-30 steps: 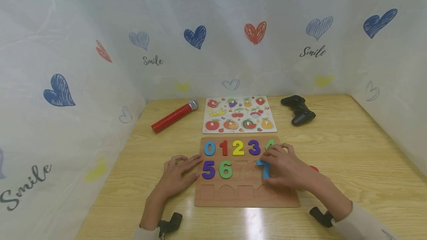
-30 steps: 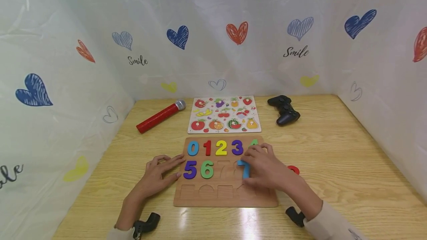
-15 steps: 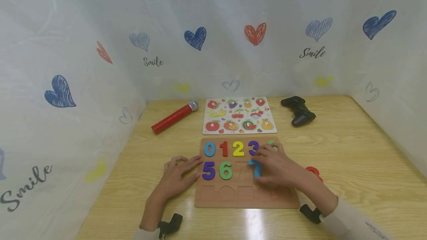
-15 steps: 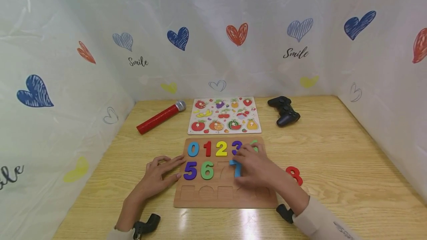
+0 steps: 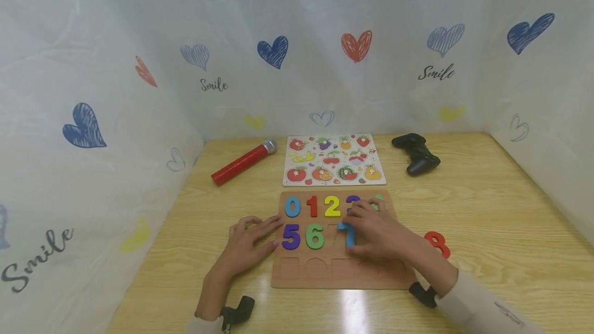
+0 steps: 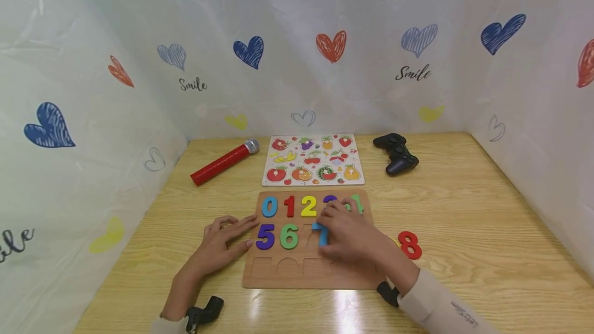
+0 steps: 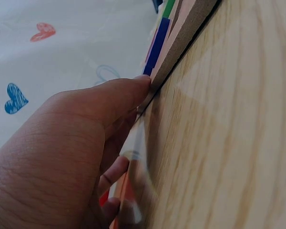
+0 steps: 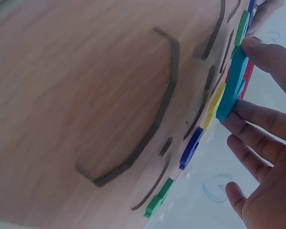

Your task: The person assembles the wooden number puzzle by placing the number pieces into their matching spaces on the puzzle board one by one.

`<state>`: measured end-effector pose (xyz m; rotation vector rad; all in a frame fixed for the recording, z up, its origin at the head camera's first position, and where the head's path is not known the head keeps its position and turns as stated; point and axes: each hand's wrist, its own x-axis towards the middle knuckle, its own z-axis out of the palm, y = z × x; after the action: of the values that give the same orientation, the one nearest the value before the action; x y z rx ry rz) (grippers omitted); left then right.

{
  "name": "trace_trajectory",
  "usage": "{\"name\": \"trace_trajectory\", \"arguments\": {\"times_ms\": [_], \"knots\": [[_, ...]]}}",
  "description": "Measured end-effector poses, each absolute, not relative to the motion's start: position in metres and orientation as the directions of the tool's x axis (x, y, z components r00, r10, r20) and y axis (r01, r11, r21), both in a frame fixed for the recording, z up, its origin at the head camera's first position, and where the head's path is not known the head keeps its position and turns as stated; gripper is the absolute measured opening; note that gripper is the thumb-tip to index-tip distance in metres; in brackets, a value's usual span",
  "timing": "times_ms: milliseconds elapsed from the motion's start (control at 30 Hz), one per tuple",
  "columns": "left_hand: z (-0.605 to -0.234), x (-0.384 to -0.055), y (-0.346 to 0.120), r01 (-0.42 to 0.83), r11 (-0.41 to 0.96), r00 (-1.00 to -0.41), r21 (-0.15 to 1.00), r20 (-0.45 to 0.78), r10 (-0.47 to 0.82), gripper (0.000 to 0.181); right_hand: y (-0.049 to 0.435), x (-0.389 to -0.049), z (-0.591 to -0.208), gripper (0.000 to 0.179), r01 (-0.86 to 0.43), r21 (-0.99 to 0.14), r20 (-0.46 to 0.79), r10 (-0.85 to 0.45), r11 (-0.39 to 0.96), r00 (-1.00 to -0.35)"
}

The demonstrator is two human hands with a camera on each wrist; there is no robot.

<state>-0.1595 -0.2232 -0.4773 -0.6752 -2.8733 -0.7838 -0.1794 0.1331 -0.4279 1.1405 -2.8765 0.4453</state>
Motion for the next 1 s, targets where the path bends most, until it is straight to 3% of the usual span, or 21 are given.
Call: {"name": "trace_trajectory", "arguments": {"times_ms": [533,1000], "knots": [[-0.479,-0.16,-0.223,0.428,0.776,-0.903,0.463,0.18,0.39,0.049,0.117,-0.181,-0.431,0.052,-0.67,-0.266,0.103,-0.67,0.693,-0.735],[-0.476,-0.16,-0.223,0.423,0.778,-0.905,0.465,0.169,0.391,0.049,0.109,-0.183,-0.439,0.054,-0.66,-0.198,0.125,-0.649,0.725,-0.75]]}}
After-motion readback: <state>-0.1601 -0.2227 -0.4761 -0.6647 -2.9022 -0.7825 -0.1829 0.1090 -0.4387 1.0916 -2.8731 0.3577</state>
